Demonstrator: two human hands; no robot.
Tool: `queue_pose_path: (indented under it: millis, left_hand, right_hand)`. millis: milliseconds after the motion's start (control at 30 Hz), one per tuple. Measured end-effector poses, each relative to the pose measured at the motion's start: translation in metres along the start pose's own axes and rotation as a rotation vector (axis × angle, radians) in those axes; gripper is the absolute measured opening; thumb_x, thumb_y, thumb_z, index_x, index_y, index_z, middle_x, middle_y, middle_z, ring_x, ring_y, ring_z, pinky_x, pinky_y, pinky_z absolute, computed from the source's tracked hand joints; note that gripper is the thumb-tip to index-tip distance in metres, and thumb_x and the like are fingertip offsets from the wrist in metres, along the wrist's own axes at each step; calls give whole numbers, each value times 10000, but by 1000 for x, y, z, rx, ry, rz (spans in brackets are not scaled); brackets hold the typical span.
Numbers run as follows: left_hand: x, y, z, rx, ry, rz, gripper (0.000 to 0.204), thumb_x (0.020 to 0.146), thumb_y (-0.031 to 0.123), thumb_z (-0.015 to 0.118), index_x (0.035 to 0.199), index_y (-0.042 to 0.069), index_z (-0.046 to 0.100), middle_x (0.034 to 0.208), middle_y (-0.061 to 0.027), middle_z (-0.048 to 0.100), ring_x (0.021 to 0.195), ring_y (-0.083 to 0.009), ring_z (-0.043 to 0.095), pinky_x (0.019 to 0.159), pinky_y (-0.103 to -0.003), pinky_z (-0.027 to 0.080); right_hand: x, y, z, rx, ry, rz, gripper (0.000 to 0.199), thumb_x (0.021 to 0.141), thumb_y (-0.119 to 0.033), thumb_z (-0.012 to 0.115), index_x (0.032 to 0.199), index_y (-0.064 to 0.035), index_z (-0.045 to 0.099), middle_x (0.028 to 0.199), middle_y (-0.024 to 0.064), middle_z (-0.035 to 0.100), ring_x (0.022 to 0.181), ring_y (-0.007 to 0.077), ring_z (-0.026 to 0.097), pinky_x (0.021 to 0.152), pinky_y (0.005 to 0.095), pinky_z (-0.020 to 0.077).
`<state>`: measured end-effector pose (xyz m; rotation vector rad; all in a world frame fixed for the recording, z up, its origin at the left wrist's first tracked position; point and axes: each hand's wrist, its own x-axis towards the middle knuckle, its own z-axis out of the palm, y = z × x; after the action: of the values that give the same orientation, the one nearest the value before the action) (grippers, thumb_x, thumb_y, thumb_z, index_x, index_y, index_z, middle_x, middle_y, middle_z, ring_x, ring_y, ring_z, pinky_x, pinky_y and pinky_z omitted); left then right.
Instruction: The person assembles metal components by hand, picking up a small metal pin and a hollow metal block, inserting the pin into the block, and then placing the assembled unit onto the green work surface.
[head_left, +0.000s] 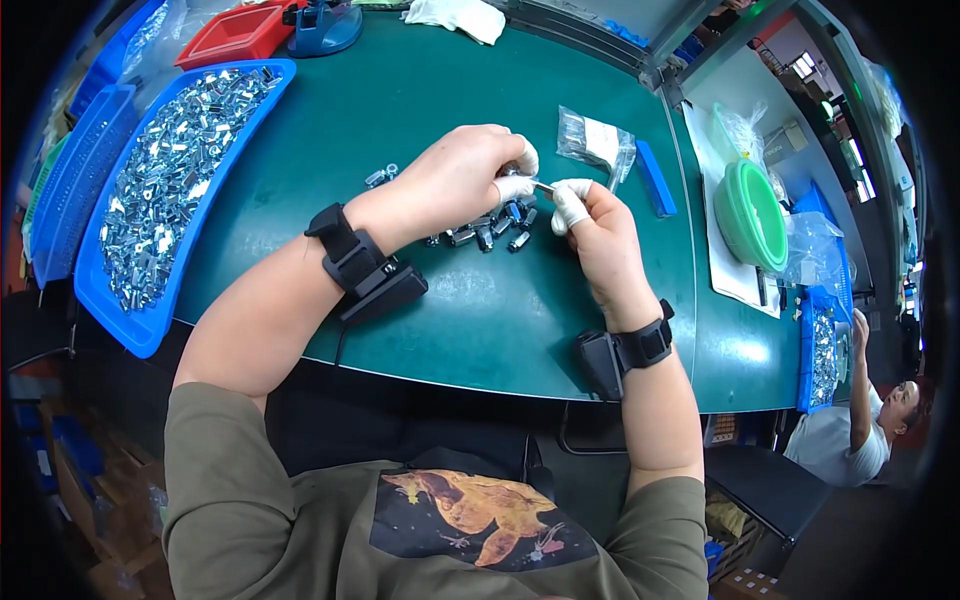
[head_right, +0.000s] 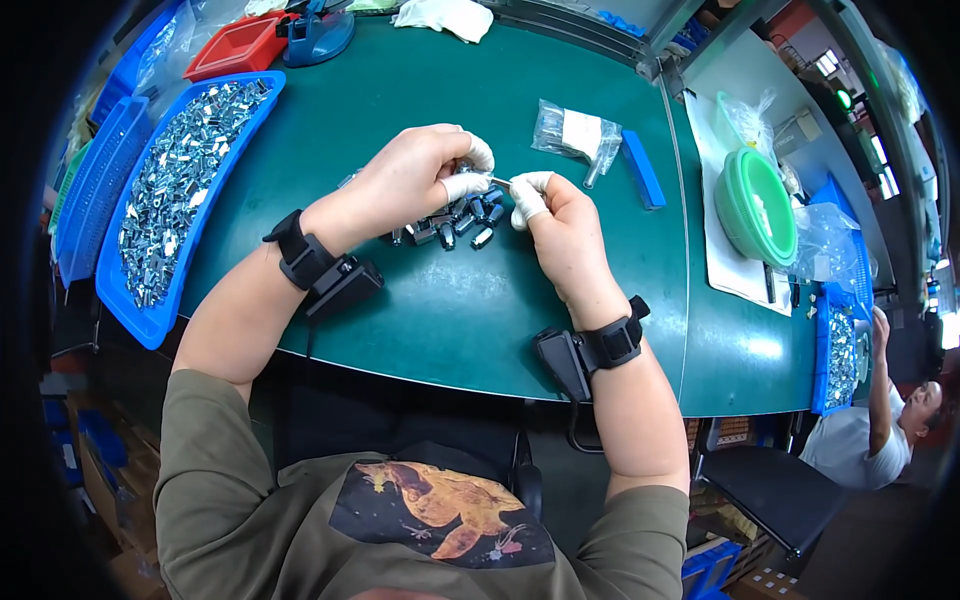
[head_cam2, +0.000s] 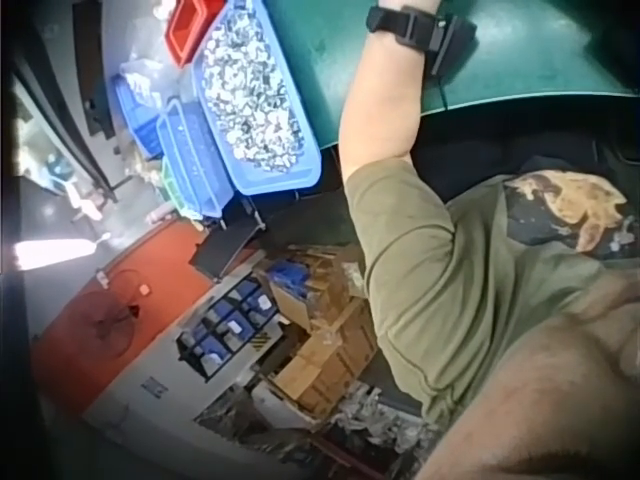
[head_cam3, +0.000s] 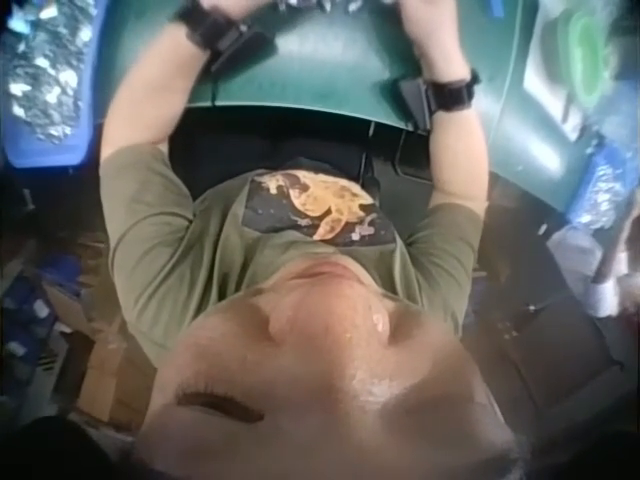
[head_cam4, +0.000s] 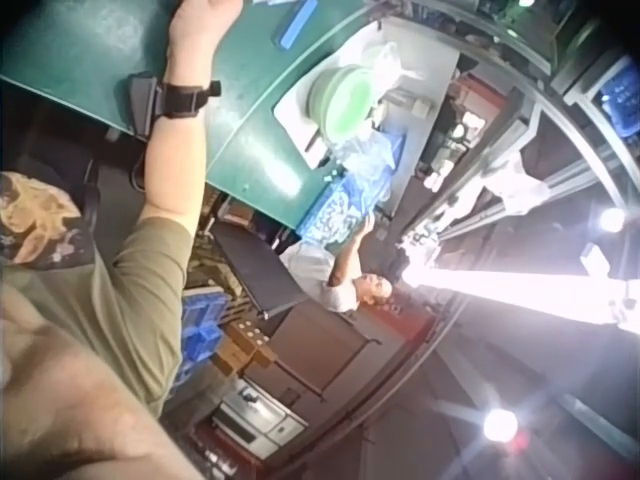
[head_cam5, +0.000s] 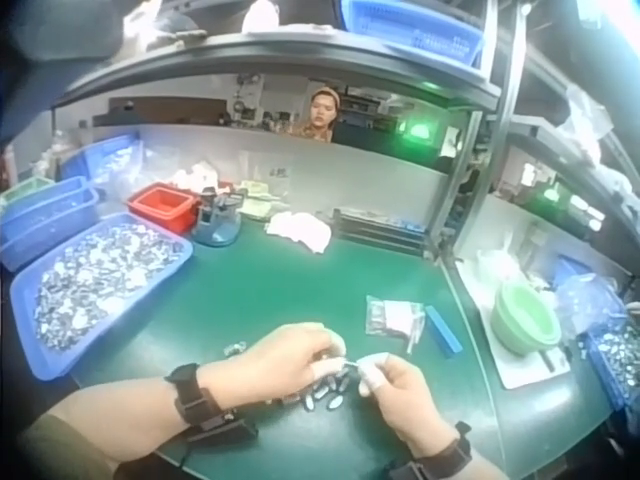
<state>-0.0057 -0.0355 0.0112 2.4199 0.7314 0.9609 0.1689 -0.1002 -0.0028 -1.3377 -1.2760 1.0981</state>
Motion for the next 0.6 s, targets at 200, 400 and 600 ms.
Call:
queue_pose_path:
  millis: [200,400,600]
  left_hand:
    - [1,1,4,-361,33,-183,155,712,81,655,843,14,608,741,-77,591,601,-136,540,580,-251,444]
    - [0,1,9,-649,55,-306,136,702,70,674,816,24,615,717,-37,588,594,-75,527,543,-210,434]
    - [-3,15,-7,-309,13,-45,153,679,78,687,796,12,615,695,-58,590,572,-100,535,525,-220,437]
  right_hand:
    - [-3,-5,-1,119,-41,5,164,880,-171,497,931,-31,567,638,-40,486,530,11,363,468,152,262]
    - [-4,-5,-1,90,-33,-36,180,891,-191,475,896,-35,564,610,-42,465,502,19,347,453,162,256]
    - [-2,-4,-12,336,-289,217,193,903,-207,445,875,-47,548,566,-52,416,469,33,320,444,172,252]
